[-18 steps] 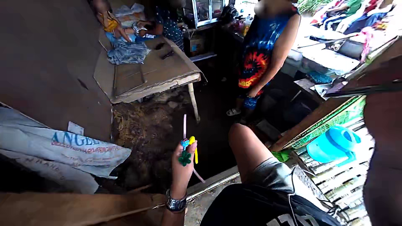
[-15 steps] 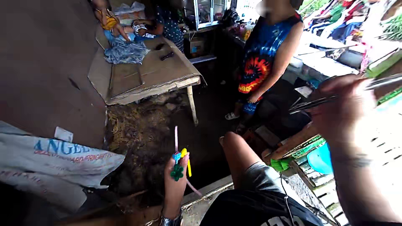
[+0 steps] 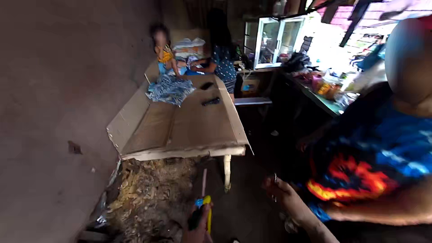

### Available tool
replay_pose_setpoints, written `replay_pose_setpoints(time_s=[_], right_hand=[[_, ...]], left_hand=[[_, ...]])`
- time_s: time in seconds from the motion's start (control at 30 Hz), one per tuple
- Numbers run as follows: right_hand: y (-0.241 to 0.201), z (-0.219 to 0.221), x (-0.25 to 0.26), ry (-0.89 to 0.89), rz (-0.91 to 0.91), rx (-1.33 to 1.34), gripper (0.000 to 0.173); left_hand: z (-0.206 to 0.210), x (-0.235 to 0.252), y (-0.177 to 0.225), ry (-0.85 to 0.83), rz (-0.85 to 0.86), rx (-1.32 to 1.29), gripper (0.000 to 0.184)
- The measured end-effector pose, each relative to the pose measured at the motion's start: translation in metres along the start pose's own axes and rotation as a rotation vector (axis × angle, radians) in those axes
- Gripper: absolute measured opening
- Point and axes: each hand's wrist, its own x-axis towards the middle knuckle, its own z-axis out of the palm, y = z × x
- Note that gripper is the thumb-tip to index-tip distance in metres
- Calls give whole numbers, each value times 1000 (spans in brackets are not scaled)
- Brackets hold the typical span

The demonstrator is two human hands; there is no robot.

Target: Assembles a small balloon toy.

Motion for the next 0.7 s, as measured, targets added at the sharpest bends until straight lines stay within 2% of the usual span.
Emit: replay_pose_setpoints(time_s=[0.07, 0.17, 0.3, 0.33, 0.4, 0.5, 0.6, 0.7], right_hand=[[-8, -17, 44, -86, -6, -10, 24], [-37, -31, 91, -136, -12, 39, 23], [-71, -19, 150, -237, -95, 199, 24], [-79, -11, 162, -253, -140, 202, 23], [-91, 8, 180, -286, -276, 143, 25], [-94, 32, 210, -235, -561, -80, 34], [-86, 47, 235, -231, -639, -203, 29], [-74, 53, 265, -202, -607, -211, 26]], left_hand=[[35, 57, 29, -16, -37, -95, 19], [65, 122, 64, -76, 23, -194, 19], [84, 175, 90, -160, 70, -324, 14], [87, 181, 93, -158, 82, -256, 15], [88, 187, 99, -144, 123, 55, 25], [89, 201, 104, -146, 202, 430, 26], [79, 222, 93, -171, 243, 465, 26], [63, 257, 90, -254, 150, 553, 27]])
